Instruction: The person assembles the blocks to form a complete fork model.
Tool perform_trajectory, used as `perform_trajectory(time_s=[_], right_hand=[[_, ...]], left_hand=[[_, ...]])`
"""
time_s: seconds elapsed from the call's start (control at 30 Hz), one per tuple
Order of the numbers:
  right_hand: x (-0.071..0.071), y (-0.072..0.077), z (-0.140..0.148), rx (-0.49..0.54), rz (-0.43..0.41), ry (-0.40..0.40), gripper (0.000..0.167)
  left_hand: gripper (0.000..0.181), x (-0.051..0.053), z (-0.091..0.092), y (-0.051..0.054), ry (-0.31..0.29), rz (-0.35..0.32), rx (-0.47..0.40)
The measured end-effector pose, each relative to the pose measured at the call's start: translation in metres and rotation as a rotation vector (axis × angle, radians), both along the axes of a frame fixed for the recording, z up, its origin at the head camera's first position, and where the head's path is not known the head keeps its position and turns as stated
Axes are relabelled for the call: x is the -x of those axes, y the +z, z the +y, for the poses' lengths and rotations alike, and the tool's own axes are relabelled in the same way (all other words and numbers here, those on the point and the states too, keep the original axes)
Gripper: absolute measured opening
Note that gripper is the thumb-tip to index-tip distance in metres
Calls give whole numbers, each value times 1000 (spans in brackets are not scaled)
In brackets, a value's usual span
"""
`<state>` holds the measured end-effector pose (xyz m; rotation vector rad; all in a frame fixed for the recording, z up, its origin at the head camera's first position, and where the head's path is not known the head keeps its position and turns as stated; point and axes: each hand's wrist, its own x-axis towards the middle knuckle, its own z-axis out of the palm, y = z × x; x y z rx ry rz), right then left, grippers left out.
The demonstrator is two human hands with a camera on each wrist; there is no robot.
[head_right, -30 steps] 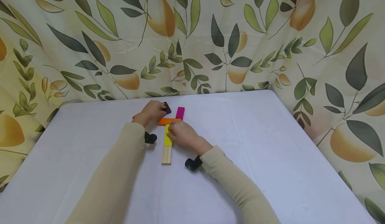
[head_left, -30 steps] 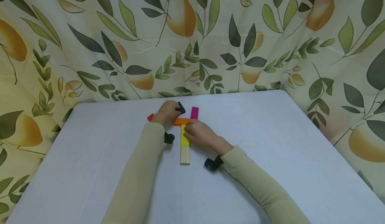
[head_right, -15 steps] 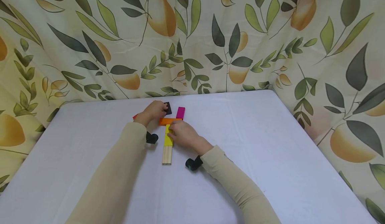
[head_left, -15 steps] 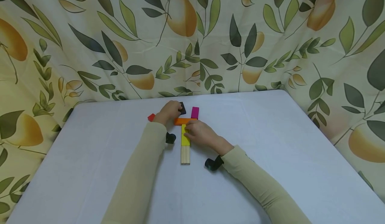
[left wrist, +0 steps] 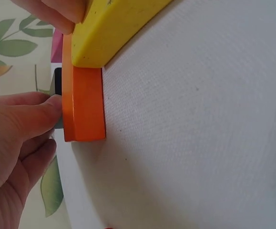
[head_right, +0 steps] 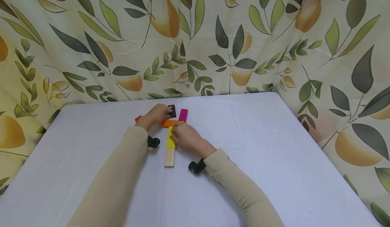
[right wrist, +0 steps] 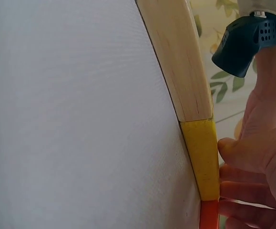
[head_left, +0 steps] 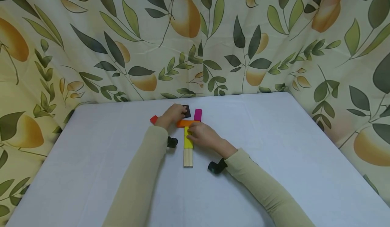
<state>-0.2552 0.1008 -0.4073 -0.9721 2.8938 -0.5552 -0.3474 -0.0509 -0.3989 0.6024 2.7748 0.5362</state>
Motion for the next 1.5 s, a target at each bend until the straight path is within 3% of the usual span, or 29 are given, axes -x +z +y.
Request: perform_trajectory(time_s=[0.3,0.67,1.0,1.3,1.5], right_hand=[[-1,2,0,7,7,9,17],[0,0,0,-3,-6,-1,17],[0,0,1,4,-18,-22,24],[1,2,0,-8,-76,-23,25],[2,3,1,-19,-61,-7,23]], left_hand=[[36,0,1,-1,-5,-18,-10],[35,-3,-3,-1,-60,5,-23],[37,-7,-4,1,-50,-15,-39],[37,-4,-5,-1,-74,-7,-24],[35,-3,-5,-2,-92,-23,-53]])
